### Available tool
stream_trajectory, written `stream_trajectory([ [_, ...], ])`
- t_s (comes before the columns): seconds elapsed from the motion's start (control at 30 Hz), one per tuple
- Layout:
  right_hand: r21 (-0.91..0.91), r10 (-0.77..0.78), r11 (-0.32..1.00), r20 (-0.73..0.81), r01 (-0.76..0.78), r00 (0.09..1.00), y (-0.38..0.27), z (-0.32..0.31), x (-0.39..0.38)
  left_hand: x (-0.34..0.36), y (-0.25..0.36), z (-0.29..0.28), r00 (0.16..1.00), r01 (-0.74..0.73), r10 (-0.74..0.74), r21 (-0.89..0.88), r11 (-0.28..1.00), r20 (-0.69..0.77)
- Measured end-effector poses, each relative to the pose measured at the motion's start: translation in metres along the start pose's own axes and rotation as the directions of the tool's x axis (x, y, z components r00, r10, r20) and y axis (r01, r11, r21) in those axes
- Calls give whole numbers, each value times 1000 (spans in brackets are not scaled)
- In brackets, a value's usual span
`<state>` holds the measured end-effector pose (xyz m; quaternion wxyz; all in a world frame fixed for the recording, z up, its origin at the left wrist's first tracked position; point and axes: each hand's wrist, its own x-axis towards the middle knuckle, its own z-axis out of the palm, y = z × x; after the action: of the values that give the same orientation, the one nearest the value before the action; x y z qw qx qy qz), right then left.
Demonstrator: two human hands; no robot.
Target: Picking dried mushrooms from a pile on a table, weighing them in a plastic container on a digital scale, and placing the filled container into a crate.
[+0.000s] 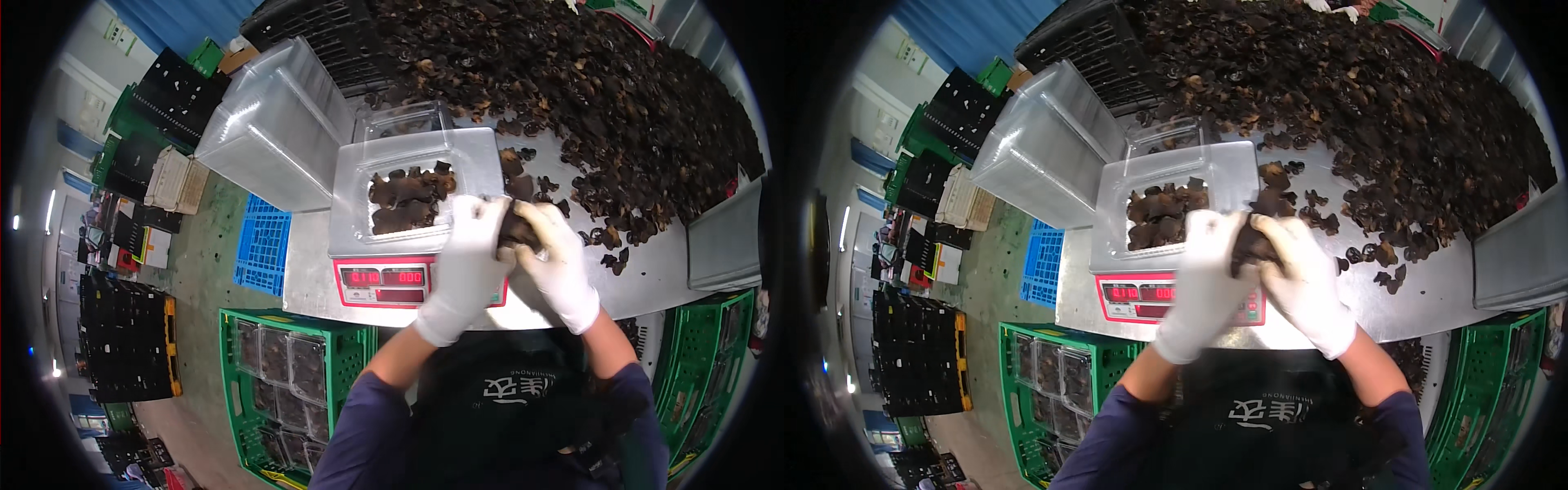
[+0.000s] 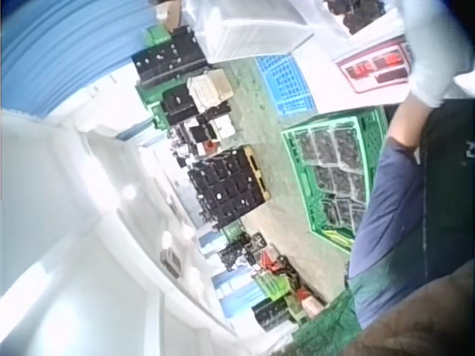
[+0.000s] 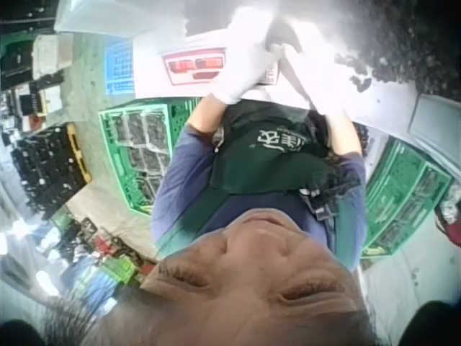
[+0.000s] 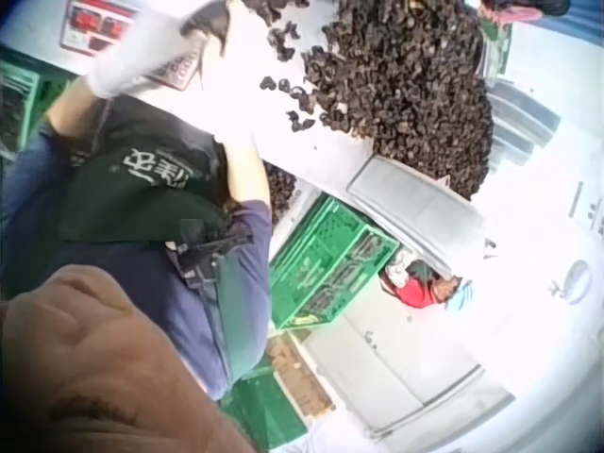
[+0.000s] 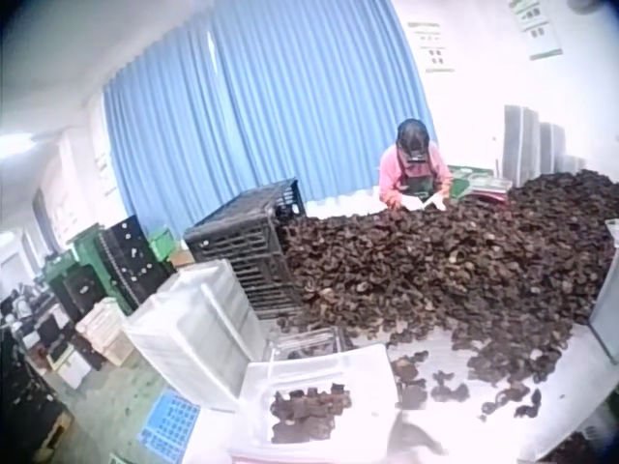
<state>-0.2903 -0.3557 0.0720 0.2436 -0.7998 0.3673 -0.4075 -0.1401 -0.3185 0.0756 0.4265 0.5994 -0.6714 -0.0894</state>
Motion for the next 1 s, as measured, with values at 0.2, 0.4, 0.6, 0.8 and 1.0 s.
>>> stream_trajectory([
  [0.2, 186, -25, 982, 220, -17, 975, -22, 72, 69, 22, -65, -76, 989, 137, -143, 170, 976, 28],
  [0.4, -204, 53, 979, 275, 4, 960, -20, 81, 71, 20, -121, -83, 980, 120, -162, 299, 947, 119],
  [0.6, -231, 1, 972, 144, 33, 990, -6, 62, 69, 13, -124, -87, 980, 170, -189, 223, 960, 65],
  [0.8, -287, -225, 906, 293, 310, 929, 8, 86, 72, 10, -127, -77, 991, 126, -130, 200, 972, 8],
  [1.0, -260, -227, 935, 89, 242, 970, 13, 35, 65, -10, -102, -90, 989, 142, -128, 238, 961, -72],
])
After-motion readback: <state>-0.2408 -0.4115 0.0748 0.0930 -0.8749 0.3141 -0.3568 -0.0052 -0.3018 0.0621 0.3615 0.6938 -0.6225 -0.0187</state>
